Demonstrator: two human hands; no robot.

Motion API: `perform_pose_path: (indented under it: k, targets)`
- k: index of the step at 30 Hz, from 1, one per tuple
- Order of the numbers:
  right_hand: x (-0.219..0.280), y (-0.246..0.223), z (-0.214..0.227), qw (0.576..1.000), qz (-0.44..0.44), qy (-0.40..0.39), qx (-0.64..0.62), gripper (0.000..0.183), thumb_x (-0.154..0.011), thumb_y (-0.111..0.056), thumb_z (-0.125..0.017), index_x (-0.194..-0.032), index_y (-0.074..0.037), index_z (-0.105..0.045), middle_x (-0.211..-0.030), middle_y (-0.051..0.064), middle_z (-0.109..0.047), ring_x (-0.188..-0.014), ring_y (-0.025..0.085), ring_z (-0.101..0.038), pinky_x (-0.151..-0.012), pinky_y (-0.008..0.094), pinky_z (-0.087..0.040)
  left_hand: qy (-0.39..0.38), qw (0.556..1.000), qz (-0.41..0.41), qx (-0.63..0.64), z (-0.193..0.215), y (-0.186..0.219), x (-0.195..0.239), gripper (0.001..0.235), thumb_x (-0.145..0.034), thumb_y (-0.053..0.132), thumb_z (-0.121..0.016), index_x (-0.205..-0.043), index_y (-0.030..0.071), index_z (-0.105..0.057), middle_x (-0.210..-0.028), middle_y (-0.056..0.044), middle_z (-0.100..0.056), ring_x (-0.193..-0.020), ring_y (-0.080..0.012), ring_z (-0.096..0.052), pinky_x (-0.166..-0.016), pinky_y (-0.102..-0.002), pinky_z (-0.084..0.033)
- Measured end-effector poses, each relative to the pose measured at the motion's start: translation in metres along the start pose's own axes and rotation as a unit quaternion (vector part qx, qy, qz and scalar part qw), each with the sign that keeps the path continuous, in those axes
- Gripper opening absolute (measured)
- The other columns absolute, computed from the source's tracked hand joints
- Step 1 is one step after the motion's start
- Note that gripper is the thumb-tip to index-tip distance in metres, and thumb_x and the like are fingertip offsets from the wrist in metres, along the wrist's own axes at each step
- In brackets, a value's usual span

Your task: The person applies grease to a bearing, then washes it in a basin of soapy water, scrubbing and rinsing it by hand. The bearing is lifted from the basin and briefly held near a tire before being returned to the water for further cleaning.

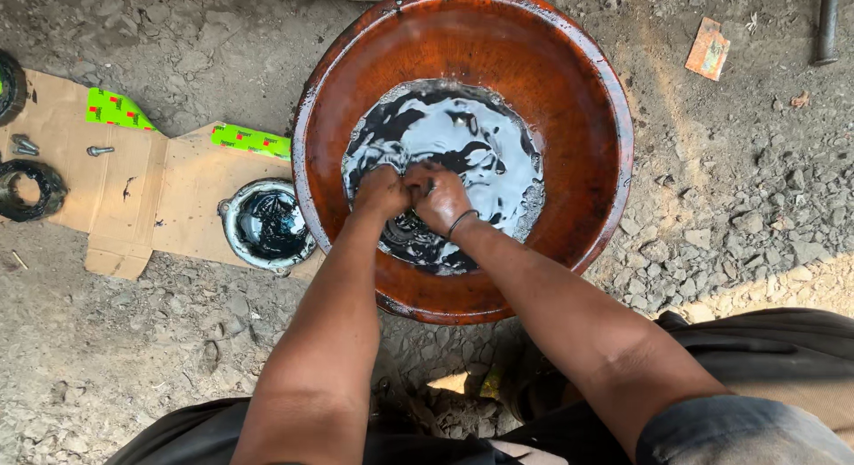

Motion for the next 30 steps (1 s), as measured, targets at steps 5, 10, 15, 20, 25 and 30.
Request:
perform_pose_path:
  k: [5, 10, 15, 20, 25, 30]
  targets:
    - [-0.013, 0.010, 0.008, 0.998, -0.044, 0.024, 0.043, 0.016, -0.085, -0.009, -0.065, -0.100, -0.004, -0.072, -0.108, 0.017, -0.073, -0.106, 0.037, -0.067, -0.093, 0.041, -0.055, 0.007, 1.000, 0.002, 0.000, -0.005, -0.010, -0.001, 0.033, -0.077, 0.022, -0.072, -0.088, -0.008, -0.071, -0.100, -0.036, -0.067, -0.101, -0.0477, -0.069, -0.089, -0.049, -0.056]
    - [-0.012, 0.001, 0.015, 0.992, -0.043, 0.067, -0.094, 0.010, -0.083, 0.000, -0.066, -0.088, -0.006, -0.071, -0.105, 0.013, -0.073, -0.101, 0.031, -0.071, -0.093, 0.038, -0.057, 0.071, 0.995, -0.003, 0.073, 0.001, -0.012, -0.001, 0.026, -0.080, 0.016, -0.070, -0.094, -0.006, -0.071, -0.099, -0.034, -0.068, -0.099, -0.0486, -0.067, -0.087, -0.050, -0.055]
    - [-0.015, 0.035, 0.018, 0.967, -0.222, 0.055, -0.114, 0.014, -0.082, 0.003, -0.065, -0.088, -0.007, -0.072, -0.095, 0.011, -0.076, -0.097, 0.030, -0.072, -0.090, 0.038, -0.058, 0.104, 0.992, -0.073, -0.009, -0.001, 0.005, -0.013, 0.043, -0.072, 0.021, -0.080, -0.099, -0.009, -0.065, -0.097, -0.034, -0.068, -0.096, -0.0493, -0.067, -0.087, -0.050, -0.055]
    - [-0.023, 0.006, 0.022, 0.999, -0.009, 0.032, -0.021, 0.012, -0.078, 0.001, -0.071, -0.084, -0.009, -0.075, -0.098, 0.011, -0.077, -0.104, 0.031, -0.069, -0.091, 0.038, -0.056, 0.125, 0.990, -0.065, 0.030, -0.007, -0.008, -0.013, 0.025, -0.084, 0.012, -0.068, -0.103, -0.004, -0.065, -0.099, -0.032, -0.070, -0.098, -0.0492, -0.068, -0.087, -0.052, -0.055]
    - [-0.015, 0.045, 0.007, 0.948, -0.311, -0.027, -0.054, 0.006, -0.090, -0.014, -0.070, -0.095, -0.012, -0.073, -0.100, 0.010, -0.076, -0.097, 0.026, -0.076, -0.091, 0.035, -0.058, 0.131, 0.991, -0.031, 0.020, -0.002, -0.010, -0.005, 0.036, -0.076, 0.016, -0.076, -0.100, -0.007, -0.061, -0.097, -0.034, -0.069, -0.098, -0.0488, -0.067, -0.090, -0.050, -0.055]
    - [-0.022, 0.000, 0.017, 0.999, -0.029, 0.025, -0.027, 0.010, -0.084, -0.005, -0.072, -0.093, -0.010, -0.075, -0.101, 0.011, -0.077, -0.104, 0.033, -0.070, -0.095, 0.039, -0.055, 0.144, 0.988, -0.047, 0.026, -0.002, -0.004, 0.002, 0.022, -0.090, 0.013, -0.070, -0.104, -0.002, -0.065, -0.104, -0.032, -0.070, -0.103, -0.0487, -0.067, -0.090, -0.053, -0.053]
Point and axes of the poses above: each hand's wrist, its own x-axis away from the middle knuckle, its own z-axis out of the back of the hand, y = z × x, the point moved 9 cm from there along -x, towards the middle knuckle
